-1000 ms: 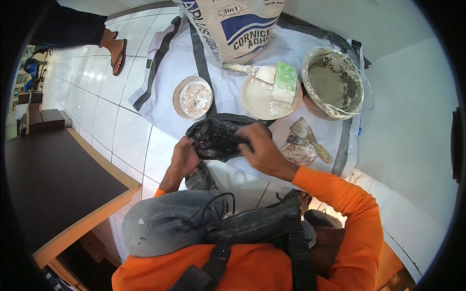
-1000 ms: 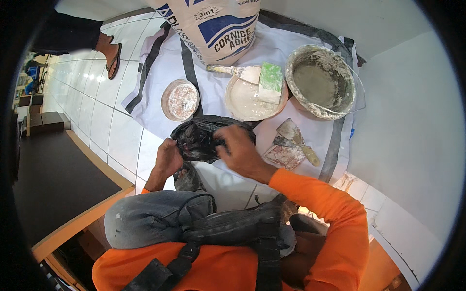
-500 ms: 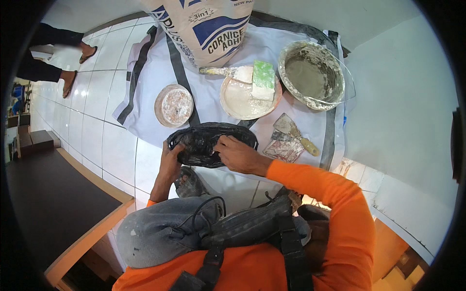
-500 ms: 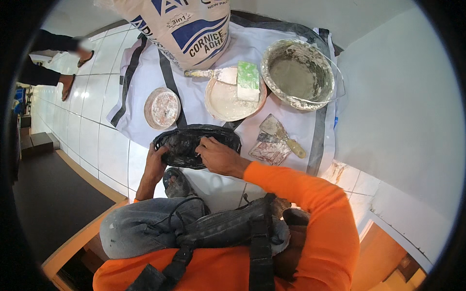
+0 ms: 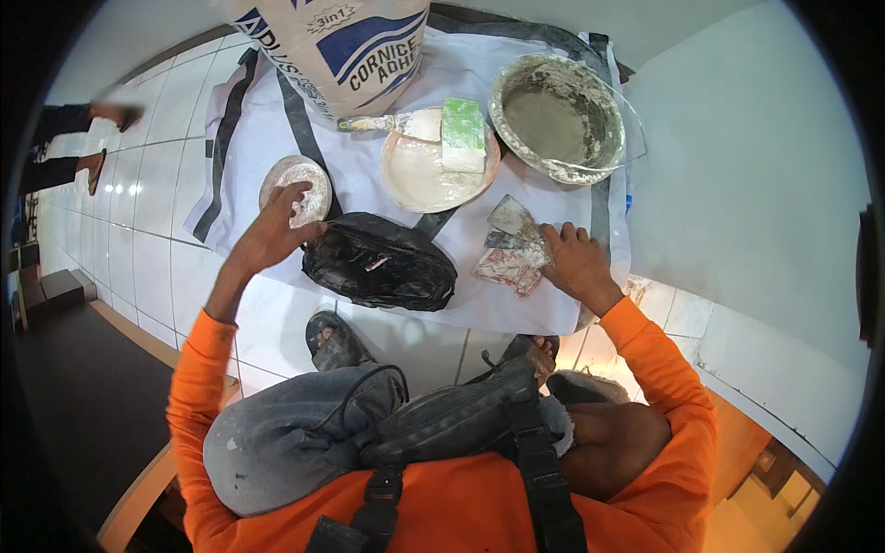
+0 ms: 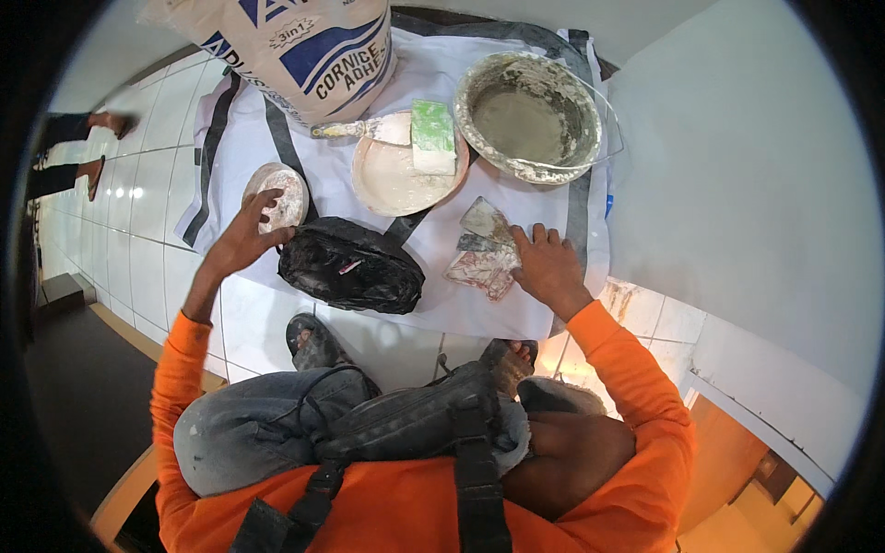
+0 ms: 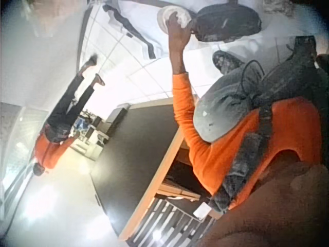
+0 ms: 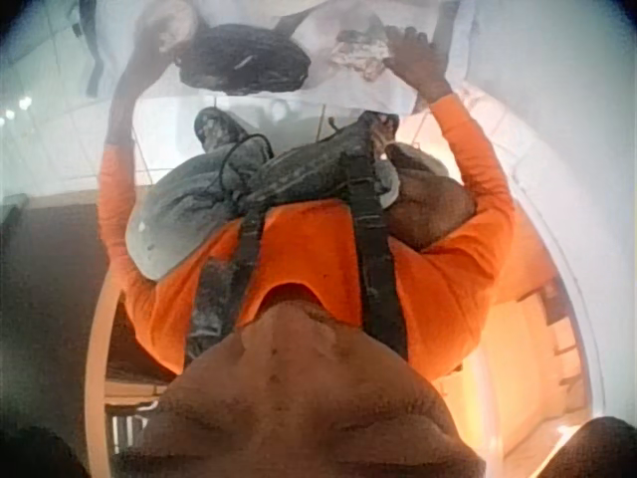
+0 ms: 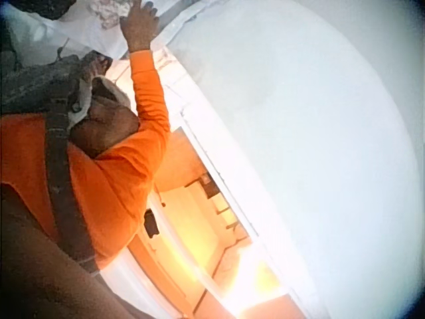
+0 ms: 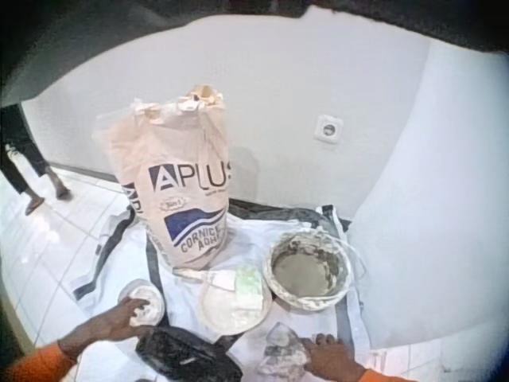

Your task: The person walks into a room and sets up a workspace on the floor using a white drop cloth. They place a bag of cornice adhesive, a bucket of mixed compound, and a mixing tray on the cloth. The person then scoops powder from the bag into the tray and mixes it with a trowel.

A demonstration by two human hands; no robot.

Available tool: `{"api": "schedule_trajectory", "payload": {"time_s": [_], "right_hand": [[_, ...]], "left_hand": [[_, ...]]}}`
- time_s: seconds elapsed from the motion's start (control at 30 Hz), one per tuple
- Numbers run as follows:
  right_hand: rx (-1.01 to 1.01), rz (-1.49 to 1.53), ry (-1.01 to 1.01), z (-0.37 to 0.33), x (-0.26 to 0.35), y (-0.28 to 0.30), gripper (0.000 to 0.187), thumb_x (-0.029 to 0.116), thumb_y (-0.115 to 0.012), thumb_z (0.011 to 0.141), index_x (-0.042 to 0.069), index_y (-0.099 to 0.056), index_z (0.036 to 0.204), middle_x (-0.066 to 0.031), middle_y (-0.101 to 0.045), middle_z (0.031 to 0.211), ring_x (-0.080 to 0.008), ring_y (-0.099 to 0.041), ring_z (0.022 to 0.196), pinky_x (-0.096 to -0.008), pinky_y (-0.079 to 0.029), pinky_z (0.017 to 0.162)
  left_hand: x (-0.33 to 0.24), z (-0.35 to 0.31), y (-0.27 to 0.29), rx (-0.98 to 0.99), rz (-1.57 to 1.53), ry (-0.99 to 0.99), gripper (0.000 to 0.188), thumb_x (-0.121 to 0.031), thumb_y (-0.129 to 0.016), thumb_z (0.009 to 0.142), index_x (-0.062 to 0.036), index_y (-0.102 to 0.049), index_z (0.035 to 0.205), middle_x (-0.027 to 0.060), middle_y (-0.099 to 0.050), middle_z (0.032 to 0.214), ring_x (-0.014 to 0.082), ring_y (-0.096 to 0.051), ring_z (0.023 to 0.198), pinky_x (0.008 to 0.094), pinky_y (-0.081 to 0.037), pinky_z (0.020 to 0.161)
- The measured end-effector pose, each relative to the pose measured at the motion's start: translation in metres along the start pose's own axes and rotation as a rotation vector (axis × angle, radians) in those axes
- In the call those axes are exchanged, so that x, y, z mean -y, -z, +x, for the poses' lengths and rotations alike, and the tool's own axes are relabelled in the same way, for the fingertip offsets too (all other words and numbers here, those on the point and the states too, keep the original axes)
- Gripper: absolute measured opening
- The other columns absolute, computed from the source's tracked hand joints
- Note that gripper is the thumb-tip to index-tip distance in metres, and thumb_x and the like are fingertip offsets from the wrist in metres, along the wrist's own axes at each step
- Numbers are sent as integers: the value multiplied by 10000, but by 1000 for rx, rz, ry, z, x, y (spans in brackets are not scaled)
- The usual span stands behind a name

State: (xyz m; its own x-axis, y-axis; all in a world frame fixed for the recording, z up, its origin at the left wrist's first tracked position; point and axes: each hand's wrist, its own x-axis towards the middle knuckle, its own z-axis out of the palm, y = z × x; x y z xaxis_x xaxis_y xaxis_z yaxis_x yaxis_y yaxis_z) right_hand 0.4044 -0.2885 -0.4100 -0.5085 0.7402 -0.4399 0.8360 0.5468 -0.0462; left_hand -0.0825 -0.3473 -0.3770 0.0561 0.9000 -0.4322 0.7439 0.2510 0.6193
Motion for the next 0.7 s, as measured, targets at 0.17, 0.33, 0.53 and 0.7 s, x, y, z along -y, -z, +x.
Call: {"api": "schedule_trajectory", "payload": {"time_s": [0.17, 0.33, 0.53, 0.7], "right_hand": [[0, 221, 7, 5, -26, -24, 466, 165, -587, 918, 80, -450, 1356, -202, -567, 1137, -417, -646, 974, -508, -524, 879], [-59, 405, 27, 12, -42, -3, 397, 188, -538, 933, 49, -478, 1300, -254, -613, 1099, -447, -637, 965, -521, -501, 878], [82, 494, -109, -10, -50, 31, 341, 251, -491, 961, 33, -538, 1220, -267, -676, 986, -464, -632, 956, -535, -481, 873], [162, 674, -128, -19, -45, 42, 336, 267, -494, 976, 42, -563, 1216, -271, -669, 944, -469, -632, 919, -534, -472, 844]], "left_hand": [[-56, 55, 18, 112, 499, -260, 671, -326, -750, 830, -15, -483, 1361, 238, -514, 1301, 421, -534, 1215, 474, -457, 1026], [-78, 137, 6, 67, 670, -219, 634, -206, -679, 848, 3, -441, 1397, 263, -491, 1377, 430, -497, 1280, 474, -415, 1094], [-57, 180, -41, -213, 849, -230, 471, -119, -599, 855, -28, -519, 1311, 200, -625, 1241, 371, -587, 1201, 479, -499, 999], [-42, 193, -52, -335, 955, -316, 328, -156, -572, 897, -50, -627, 1203, 160, -640, 1222, 322, -617, 1156, 441, -520, 951]]}}
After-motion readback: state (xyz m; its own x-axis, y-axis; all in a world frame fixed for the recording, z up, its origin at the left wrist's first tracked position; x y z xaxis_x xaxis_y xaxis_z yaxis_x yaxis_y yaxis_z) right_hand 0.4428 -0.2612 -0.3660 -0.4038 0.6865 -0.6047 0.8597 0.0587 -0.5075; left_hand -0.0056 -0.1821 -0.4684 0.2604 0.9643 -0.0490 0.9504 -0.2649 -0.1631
